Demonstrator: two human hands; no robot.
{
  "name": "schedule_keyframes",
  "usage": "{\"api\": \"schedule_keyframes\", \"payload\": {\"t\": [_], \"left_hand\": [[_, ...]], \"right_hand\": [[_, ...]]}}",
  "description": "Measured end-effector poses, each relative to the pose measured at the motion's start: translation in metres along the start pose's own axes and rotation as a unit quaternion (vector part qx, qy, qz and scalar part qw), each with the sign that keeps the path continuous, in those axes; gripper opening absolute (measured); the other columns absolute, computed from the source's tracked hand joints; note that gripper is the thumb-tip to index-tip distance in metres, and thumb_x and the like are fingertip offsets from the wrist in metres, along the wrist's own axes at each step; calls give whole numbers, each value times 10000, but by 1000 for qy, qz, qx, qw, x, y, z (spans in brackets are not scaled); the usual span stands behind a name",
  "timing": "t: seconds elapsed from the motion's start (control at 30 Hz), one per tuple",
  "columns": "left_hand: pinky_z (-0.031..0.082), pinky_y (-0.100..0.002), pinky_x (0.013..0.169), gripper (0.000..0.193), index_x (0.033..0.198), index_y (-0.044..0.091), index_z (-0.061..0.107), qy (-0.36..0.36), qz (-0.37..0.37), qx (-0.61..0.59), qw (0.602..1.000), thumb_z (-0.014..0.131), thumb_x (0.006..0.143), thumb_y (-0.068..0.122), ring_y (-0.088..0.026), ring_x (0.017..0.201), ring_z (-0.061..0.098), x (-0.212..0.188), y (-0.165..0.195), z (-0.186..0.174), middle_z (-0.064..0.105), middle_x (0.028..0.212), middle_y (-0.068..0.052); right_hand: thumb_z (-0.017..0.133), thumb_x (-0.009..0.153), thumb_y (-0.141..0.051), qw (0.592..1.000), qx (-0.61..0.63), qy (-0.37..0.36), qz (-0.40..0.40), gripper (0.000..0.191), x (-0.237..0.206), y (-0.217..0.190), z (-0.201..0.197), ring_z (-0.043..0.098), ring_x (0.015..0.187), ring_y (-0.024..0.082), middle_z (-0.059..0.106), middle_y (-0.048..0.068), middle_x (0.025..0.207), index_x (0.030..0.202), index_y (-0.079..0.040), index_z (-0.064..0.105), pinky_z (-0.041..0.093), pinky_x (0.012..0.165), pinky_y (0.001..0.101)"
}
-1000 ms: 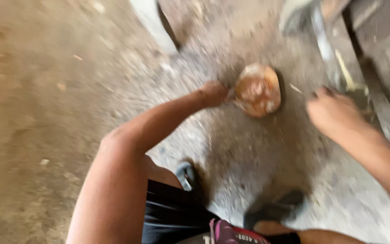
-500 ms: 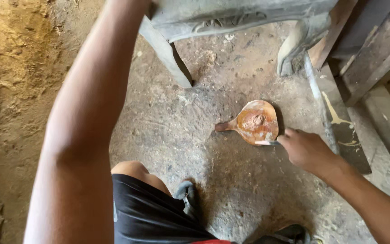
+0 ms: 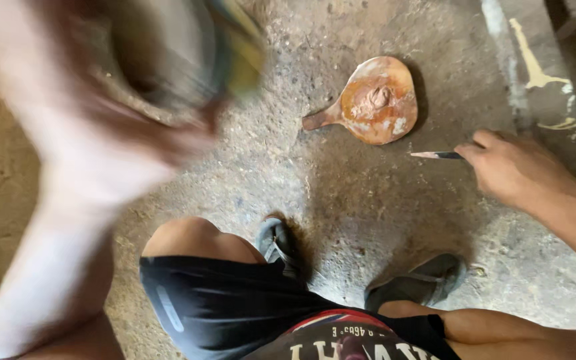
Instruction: The person mixes a tan wood filler paste on a paddle board, first sitting on the floor and adding liquid from a can, then stands at a workbench and spreads the filler with a small spatula into the crack of a wooden furniture panel, working the paste along the seam.
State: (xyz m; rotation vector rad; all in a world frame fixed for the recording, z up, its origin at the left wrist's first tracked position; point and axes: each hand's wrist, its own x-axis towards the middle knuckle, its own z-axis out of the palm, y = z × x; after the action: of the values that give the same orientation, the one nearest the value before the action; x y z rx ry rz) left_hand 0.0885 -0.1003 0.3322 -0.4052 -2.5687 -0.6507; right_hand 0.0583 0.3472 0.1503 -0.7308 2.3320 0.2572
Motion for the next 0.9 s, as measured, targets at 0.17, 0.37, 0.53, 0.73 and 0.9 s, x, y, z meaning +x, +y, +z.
{"api": "schedule_keyframes", "payload": {"t": [0.17,0.37,0.53,0.73,0.9], "left_hand": [[462,-514,1047,1051,1583,49,343,-211,-30,-83,973,972,789,328,-378,1183,558,-86,-65,169,569,1258,-194],[373,-529,1085,1033,1560,82,325,-281,-44,63,957,877,714,298,-398,1222,506,-113,-135,300,555,1237,-216],[303,-617,1033,1123,1447,43,384,-272,-36,69,959,952,559,431,-439,1209,446,-125,-152,295,516,1226,-277],[350,-539,1059,866,1353,44,569,-317,-48,105,941,925,670,438,-377,1266,451,-118,-157,280,534,1290,-208],[361,-514,1058,804,1252,-16,648,-355,-37,144,923,917,683,484,-357,1225,465,-111,-150,278,565,1235,-211]], "right_hand": [[620,823,-121,996,-55,29,-66,539,14,-15,1,714,869,243,598,69,1060,1361,-144,634,603,759,373],[572,896,-109,998,-34,-50,-30,443,10,-28,6,717,808,275,586,70,1066,1333,-166,617,601,737,397],[568,906,-152,999,-18,-19,-42,373,7,-30,20,706,900,292,613,50,1062,1261,-214,662,586,803,426],[585,886,-156,997,-30,-67,-29,419,17,-35,26,709,941,277,612,44,1087,1296,-224,640,587,823,416],[591,892,-174,997,-31,-50,-52,377,21,-40,23,699,997,272,618,41,1073,1259,-225,660,588,859,411]]}}
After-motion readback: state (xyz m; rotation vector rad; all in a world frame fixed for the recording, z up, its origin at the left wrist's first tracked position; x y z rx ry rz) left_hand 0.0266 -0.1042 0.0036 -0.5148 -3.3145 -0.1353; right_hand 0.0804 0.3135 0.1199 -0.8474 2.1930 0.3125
